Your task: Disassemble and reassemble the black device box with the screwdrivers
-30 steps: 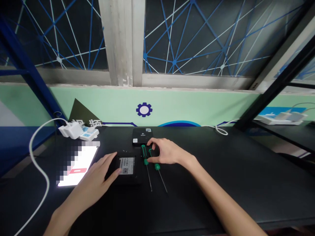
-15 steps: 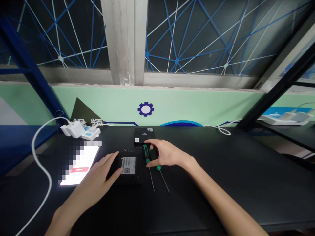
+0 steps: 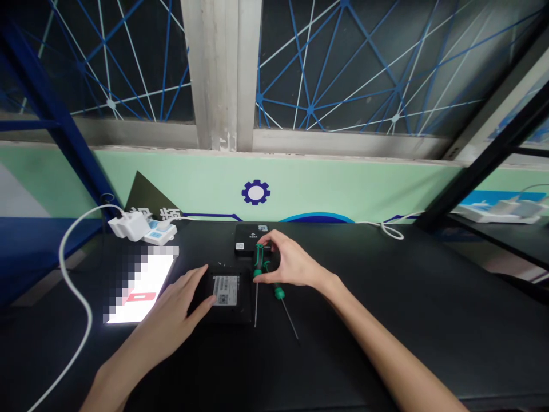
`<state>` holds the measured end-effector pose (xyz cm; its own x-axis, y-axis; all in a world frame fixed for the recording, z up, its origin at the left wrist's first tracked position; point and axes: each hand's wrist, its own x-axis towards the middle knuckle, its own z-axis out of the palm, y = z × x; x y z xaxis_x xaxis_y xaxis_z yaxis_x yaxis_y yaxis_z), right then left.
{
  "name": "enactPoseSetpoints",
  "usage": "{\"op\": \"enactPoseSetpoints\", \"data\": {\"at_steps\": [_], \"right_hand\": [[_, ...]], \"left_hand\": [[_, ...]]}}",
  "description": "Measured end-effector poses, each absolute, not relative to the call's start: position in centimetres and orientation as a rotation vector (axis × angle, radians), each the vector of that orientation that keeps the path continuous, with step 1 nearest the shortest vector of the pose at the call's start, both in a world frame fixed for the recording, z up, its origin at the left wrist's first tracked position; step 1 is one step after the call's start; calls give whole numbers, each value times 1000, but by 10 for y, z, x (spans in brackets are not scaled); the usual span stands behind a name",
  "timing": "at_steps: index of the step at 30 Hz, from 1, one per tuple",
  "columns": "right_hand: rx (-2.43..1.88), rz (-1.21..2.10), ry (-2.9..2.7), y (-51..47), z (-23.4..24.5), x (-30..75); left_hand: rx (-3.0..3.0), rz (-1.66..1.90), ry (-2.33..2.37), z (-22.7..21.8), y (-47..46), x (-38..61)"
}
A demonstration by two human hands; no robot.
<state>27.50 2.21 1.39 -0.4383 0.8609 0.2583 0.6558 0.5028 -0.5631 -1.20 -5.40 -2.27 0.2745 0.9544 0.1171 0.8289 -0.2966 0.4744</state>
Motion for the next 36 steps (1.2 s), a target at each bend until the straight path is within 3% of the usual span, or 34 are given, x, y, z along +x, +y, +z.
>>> {"op": "enactPoseSetpoints", "data": {"at_steps": [8,14,36], "right_hand": [[-978,911,-1631,26,12,272],[-908,978,-1339,29,6,264],[-1036,988,-1299,20,-7,242]], "left_hand": [[2273,580,1586,-23,-54,-14],[2283,558,1568,-21,-55,-14],[2270,402,1585,-13,-55,-12]]}}
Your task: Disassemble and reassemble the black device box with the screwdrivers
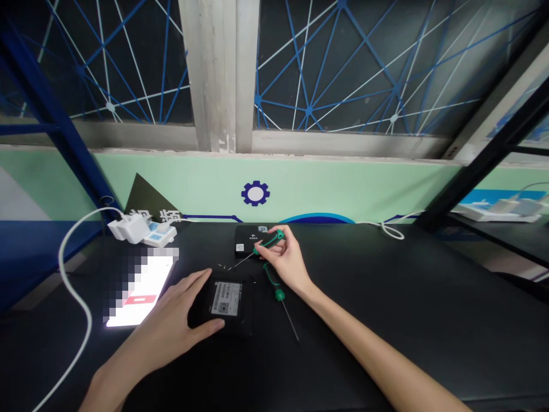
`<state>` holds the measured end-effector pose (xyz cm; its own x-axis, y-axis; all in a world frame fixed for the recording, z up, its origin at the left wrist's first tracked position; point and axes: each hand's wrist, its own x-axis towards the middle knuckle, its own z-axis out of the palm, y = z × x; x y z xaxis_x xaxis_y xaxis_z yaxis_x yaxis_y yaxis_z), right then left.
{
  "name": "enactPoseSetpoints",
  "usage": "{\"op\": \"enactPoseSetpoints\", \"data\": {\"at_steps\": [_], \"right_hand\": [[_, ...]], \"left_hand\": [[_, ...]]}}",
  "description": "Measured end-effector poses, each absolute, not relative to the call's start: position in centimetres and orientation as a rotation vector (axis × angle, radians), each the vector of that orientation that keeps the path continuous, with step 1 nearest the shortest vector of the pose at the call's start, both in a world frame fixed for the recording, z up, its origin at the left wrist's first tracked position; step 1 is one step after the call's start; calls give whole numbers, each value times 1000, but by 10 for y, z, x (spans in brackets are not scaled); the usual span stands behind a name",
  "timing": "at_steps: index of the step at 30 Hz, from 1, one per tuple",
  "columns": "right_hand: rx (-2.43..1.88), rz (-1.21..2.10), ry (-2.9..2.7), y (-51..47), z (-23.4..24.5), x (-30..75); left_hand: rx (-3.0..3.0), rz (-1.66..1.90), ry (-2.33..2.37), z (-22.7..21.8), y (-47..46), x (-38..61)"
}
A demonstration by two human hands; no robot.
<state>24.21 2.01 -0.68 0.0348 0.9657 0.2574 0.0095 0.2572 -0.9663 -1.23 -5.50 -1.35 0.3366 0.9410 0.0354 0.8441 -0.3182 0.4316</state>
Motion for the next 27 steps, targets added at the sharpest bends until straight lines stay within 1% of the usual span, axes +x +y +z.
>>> {"op": "enactPoseSetpoints", "data": {"at_steps": [6,15,27], "right_hand": [[-1026,1002,-1294,19,-7,240],[-1011,1016,-1346,14,-5,235],[-1002,973,-1401,15,-9,234]], "left_hand": [[2279,457,1570,-16,-55,-13],[2238,373,1590,-13,-55,-11],[2240,417,1581,-14,-55,-12]]}}
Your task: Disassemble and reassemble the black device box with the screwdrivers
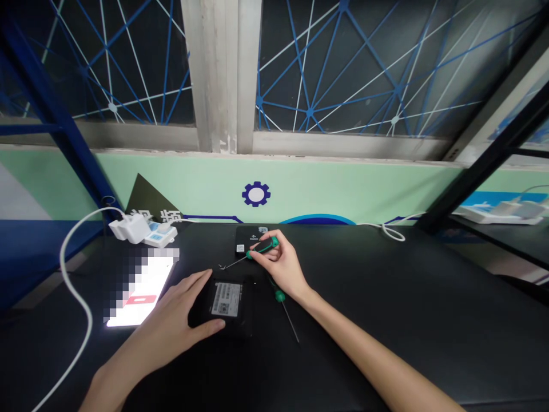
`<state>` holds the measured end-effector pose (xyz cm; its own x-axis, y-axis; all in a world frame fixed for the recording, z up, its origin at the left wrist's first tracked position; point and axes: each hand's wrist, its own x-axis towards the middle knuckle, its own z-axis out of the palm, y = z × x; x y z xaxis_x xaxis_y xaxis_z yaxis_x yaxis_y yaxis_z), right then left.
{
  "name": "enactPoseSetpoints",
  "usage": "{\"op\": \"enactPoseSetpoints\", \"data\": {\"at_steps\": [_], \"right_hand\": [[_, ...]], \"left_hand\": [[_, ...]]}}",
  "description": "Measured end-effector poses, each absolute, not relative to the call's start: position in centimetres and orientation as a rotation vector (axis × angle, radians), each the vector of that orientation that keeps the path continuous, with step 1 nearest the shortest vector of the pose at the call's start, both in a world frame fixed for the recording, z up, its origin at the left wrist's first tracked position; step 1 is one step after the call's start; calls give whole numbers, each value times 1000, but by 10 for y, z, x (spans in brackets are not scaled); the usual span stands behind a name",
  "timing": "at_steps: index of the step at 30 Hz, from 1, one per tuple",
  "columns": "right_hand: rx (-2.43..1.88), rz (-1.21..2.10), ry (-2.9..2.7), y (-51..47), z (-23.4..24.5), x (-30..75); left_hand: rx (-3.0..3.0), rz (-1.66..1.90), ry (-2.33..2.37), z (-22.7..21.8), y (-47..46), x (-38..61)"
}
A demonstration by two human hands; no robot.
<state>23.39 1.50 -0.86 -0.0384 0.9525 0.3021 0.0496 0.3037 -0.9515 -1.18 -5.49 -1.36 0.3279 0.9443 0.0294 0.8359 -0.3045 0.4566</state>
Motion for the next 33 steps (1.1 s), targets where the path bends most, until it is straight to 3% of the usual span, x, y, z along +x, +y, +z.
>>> {"op": "enactPoseSetpoints", "data": {"at_steps": [19,33], "right_hand": [[-1023,938,-1406,15,-12,232],[-1024,911,-1311,20,-5,243]], "left_hand": [[2143,351,1636,-8,-56,-5],[2216,549,1695,-22,-52,-6]]}}
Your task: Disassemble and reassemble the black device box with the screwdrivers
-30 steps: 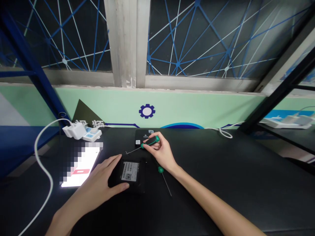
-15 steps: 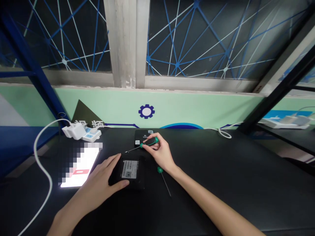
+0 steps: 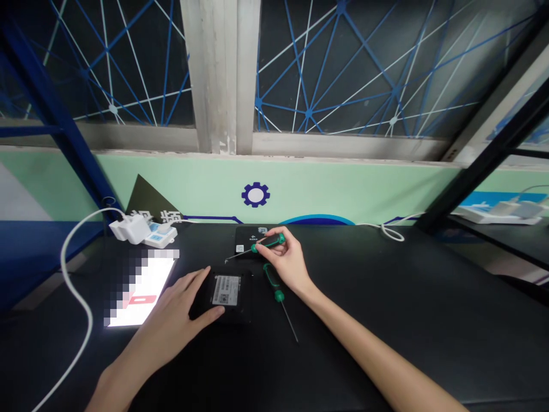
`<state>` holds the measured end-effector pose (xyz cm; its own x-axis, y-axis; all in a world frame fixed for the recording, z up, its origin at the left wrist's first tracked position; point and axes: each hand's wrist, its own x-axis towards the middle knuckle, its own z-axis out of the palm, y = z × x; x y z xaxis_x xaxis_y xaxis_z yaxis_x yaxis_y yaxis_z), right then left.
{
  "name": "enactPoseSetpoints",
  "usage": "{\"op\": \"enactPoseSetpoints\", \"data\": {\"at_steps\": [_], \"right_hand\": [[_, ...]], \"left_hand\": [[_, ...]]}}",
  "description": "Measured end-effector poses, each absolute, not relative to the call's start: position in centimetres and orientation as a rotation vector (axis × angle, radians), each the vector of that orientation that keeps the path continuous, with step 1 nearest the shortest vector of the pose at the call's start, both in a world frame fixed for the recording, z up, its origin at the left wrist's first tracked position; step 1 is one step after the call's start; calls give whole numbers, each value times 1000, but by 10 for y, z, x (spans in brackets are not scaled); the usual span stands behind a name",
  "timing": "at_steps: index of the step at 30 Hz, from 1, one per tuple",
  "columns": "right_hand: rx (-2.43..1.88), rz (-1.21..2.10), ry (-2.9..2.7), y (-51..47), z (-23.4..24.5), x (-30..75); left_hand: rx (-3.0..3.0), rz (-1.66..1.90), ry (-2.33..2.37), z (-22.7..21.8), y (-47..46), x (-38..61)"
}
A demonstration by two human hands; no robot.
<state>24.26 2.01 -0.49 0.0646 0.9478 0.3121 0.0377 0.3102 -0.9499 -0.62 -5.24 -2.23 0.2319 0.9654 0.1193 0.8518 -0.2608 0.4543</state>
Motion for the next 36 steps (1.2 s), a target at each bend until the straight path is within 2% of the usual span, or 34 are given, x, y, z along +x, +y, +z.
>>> {"op": "enactPoseSetpoints", "data": {"at_steps": [16,36], "right_hand": [[-997,1035,-1370,11,0,235],[-1038,959,-1378,12,0,235]], "left_hand": [[2159,618,1674,-9,-53,-6],[2230,708,1620,-11,-50,-7]]}}
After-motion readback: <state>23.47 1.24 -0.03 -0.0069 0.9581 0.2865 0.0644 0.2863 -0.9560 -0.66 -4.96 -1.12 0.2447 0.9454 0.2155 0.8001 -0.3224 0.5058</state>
